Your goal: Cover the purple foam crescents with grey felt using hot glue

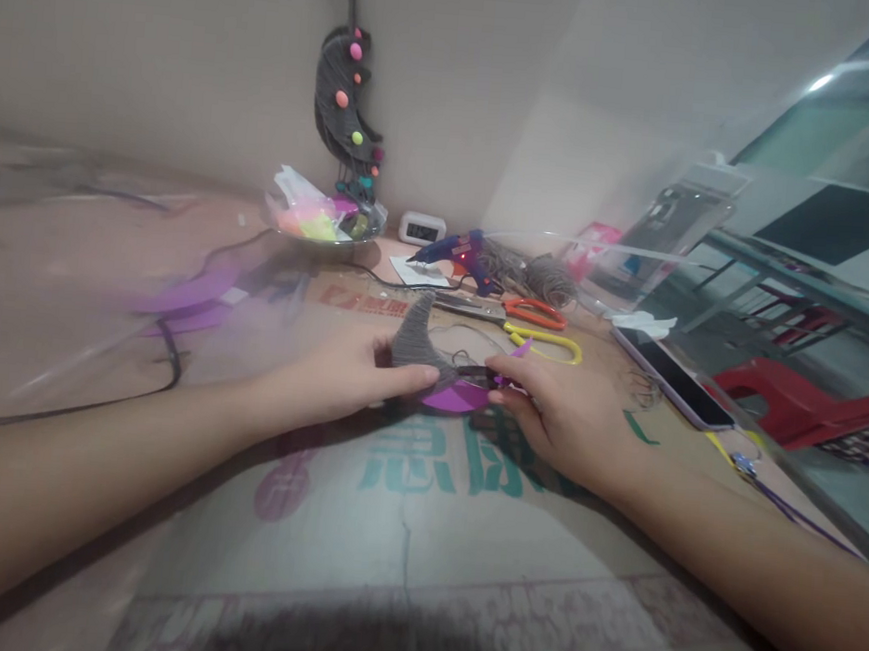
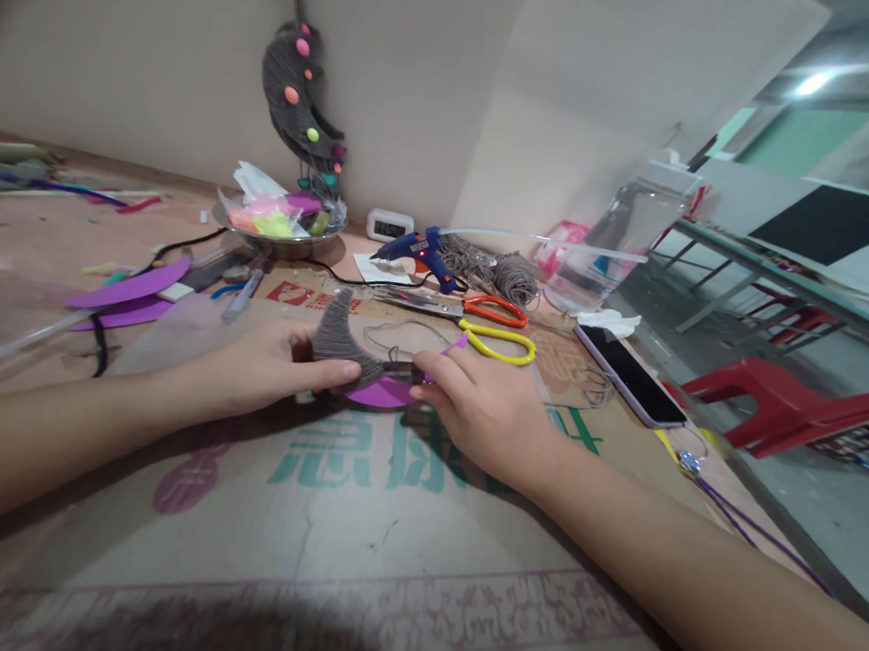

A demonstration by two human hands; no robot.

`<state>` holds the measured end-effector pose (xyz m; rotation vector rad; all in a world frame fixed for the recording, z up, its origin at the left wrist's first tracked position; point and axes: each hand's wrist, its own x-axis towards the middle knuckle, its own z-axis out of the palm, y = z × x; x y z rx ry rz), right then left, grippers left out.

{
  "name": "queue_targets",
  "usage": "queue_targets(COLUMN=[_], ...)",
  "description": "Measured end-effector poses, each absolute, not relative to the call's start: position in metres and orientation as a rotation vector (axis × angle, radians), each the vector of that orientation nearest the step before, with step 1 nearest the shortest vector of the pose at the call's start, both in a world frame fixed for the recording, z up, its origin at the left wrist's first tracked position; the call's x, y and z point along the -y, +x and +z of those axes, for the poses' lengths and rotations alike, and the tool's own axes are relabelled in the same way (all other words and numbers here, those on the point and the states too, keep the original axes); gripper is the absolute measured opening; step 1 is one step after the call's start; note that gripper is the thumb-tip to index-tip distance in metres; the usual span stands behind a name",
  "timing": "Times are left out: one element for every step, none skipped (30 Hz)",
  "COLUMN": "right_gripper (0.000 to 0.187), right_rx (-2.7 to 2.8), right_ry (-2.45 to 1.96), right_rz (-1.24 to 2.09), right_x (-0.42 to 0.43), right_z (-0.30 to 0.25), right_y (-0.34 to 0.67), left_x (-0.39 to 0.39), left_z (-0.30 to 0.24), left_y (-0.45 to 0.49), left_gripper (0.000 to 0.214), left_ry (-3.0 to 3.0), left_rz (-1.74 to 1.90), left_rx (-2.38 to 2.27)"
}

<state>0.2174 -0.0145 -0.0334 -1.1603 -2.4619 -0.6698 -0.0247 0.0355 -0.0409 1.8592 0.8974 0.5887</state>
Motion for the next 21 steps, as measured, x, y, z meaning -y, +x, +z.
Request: queue_targets(right_gripper=[0.029, 0.03, 0.03, 0.031, 0.031, 0.031, 0.031, 0.031, 0.03, 0.03, 0.03, 0.031, 0.031, 0.031, 0.032, 0.032, 0.032, 0.032, 0.032, 0.031, 0.03], right_rx=[2.466, 2.469, 2.468, 2.471, 2.475, 2.48, 2.486, 2.489, 2.491, 2.492, 2.495, 2.5, 2.507, 2.512, 2.519, 2.526, 2.53, 2.532, 2.535, 2.538, 2.539], right_ry=[-1.147, -1.136, -1.129, -1.13, -1.13, -1.127, -1.121, -1.117, -1.116, -1.117, -1.12, -1.124, -1.127, -1.124, -1.116, -1.107, -1.099, -1.095, -1.094, -1.096, -1.1], right_rz=[-0.68, -0.69, -0.7, -0.706, -0.708, -0.707, -0.705, -0.701, -0.696, -0.691, -0.687, -0.682, -0.681, -0.683, -0.686, -0.69, -0.693, -0.694, -0.693, -0.689, -0.686], right_x=[0.0145, 0.0146, 0.0149, 0.0152, 0.0155, 0.0158, 0.016, 0.0162, 0.0163, 0.0164, 0.0164, 0.0163, 0.0163, 0.0162, 0.0161, 0.016, 0.016, 0.0161, 0.0162, 0.0164, 0.0166], right_z=[-0.0332, -0.0328, -0.0324, -0.0319, -0.0314, -0.031, -0.0306, -0.0303, -0.0301, -0.0298, -0.0295, -0.0291, -0.0288, -0.0285, -0.0283, -0.0283, -0.0283, -0.0284, -0.0285, -0.0286, -0.0287], right_y=[0.2172, 0.2169, 0.2165, 0.2159, 0.2153, 0.2148, 0.2144, 0.214, 0.2137, 0.2135, 0.2133, 0.213, 0.2128, 0.2125, 0.2123, 0.2121, 0.212, 0.2119, 0.212, 0.212, 0.2121], left_x=[-0.0354, -0.0352, -0.0352, -0.0352, -0.0353, -0.0355, -0.0358, -0.0361, -0.0364, -0.0366, -0.0366, -0.0365, -0.0363, -0.036, -0.0357, -0.0354, -0.0352, -0.0351, -0.0351, -0.0351, -0.0352], left_z=[-0.0408, -0.0407, -0.0407, -0.0408, -0.041, -0.0412, -0.0415, -0.0417, -0.042, -0.0422, -0.0423, -0.0424, -0.0425, -0.0425, -0.0426, -0.0425, -0.0425, -0.0424, -0.0423, -0.0421, -0.0419], left_y=[-0.0248, -0.0249, -0.0249, -0.0249, -0.0249, -0.0247, -0.0246, -0.0244, -0.0242, -0.024, -0.0238, -0.0237, -0.0236, -0.0235, -0.0235, -0.0235, -0.0235, -0.0236, -0.0236, -0.0237, -0.0238], left_gripper=[0.035, 0.035, 0.035, 0.035, 0.035, 0.034, 0.034, 0.034, 0.033, 0.033, 0.032, 0.032, 0.031, 0.031, 0.031, 0.03, 0.03, 0.03, 0.03, 0.03, 0.031], left_ry=[1.865, 1.869, 1.87, 1.87, 1.872, 1.873, 1.876, 1.878, 1.879, 1.877, 1.874, 1.869, 1.864, 1.858, 1.854, 1.85, 1.849, 1.849, 1.851, 1.852, 1.854], left_rz=[0.591, 0.595, 0.597, 0.595, 0.591, 0.588, 0.585, 0.584, 0.585, 0.587, 0.589, 0.592, 0.595, 0.597, 0.6, 0.604, 0.606, 0.604, 0.602, 0.601, 0.598], left_rx=[-0.897, -0.899, -0.904, -0.909, -0.911, -0.912, -0.91, -0.905, -0.899, -0.893, -0.888, -0.886, -0.887, -0.889, -0.889, -0.888, -0.884, -0.879, -0.875, -0.873, -0.873])
